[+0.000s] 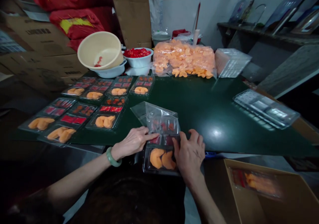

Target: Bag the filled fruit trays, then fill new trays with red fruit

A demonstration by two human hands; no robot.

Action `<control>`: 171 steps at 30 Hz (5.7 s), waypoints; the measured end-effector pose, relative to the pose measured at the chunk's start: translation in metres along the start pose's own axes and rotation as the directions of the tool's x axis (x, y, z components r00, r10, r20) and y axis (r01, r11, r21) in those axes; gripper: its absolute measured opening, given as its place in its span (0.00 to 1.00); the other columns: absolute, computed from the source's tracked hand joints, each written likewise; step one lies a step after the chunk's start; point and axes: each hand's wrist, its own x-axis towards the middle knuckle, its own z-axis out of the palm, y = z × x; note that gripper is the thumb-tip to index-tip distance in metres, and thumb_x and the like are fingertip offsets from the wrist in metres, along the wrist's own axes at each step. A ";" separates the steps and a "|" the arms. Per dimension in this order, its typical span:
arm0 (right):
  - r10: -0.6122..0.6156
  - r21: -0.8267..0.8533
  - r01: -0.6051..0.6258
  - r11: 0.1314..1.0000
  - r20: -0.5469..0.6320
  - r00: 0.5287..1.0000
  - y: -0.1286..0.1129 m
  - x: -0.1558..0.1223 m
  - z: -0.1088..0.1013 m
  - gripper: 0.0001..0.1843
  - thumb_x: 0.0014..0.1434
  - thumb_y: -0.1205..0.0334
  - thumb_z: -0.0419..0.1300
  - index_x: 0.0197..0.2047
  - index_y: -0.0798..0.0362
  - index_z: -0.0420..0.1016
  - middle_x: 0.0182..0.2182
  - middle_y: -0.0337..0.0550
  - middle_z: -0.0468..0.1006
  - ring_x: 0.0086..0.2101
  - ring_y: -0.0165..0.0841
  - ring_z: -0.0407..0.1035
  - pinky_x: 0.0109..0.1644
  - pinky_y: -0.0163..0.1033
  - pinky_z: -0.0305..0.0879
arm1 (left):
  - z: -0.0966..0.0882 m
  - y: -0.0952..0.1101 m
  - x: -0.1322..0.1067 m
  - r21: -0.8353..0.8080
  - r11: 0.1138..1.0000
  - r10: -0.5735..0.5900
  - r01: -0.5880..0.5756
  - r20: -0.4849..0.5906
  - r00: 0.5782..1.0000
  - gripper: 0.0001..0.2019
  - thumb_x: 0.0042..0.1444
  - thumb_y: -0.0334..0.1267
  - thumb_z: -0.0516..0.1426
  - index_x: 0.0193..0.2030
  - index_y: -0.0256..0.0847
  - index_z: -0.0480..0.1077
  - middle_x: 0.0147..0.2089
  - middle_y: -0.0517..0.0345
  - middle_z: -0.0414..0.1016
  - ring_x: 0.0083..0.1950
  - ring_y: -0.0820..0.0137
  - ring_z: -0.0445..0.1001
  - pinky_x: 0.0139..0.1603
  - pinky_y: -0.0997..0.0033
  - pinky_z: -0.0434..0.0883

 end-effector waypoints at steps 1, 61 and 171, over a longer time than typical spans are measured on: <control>-0.100 -0.049 0.100 0.994 0.006 0.995 -0.002 0.002 -0.004 0.15 0.60 0.58 0.52 0.43 0.54 0.76 0.46 0.58 0.70 0.43 0.48 0.66 0.40 0.47 0.62 | -0.001 0.000 0.000 0.003 1.000 0.001 -0.001 0.013 1.000 0.23 0.58 0.28 0.45 0.59 0.49 0.62 0.34 0.55 0.67 0.34 0.68 0.65 0.32 0.70 0.64; -0.086 -0.231 0.127 0.965 0.179 0.980 0.018 0.153 0.061 0.15 0.62 0.67 0.47 0.37 0.58 0.75 0.33 0.53 0.77 0.32 0.39 0.74 0.28 0.35 0.58 | 0.012 -0.019 0.183 0.090 0.995 0.061 -0.051 -0.108 0.992 0.11 0.52 0.29 0.50 0.41 0.32 0.68 0.40 0.41 0.72 0.42 0.59 0.72 0.36 0.62 0.68; 0.082 0.767 -0.486 -0.418 0.565 0.821 -0.015 0.078 0.036 0.43 0.37 0.65 0.72 0.57 0.53 0.63 0.25 0.36 0.79 0.23 0.29 0.72 0.28 0.32 0.68 | -0.019 -0.106 0.090 -0.300 0.936 -0.183 0.186 0.038 0.982 0.13 0.61 0.35 0.42 0.27 0.39 0.60 0.25 0.60 0.68 0.25 0.75 0.67 0.28 0.77 0.64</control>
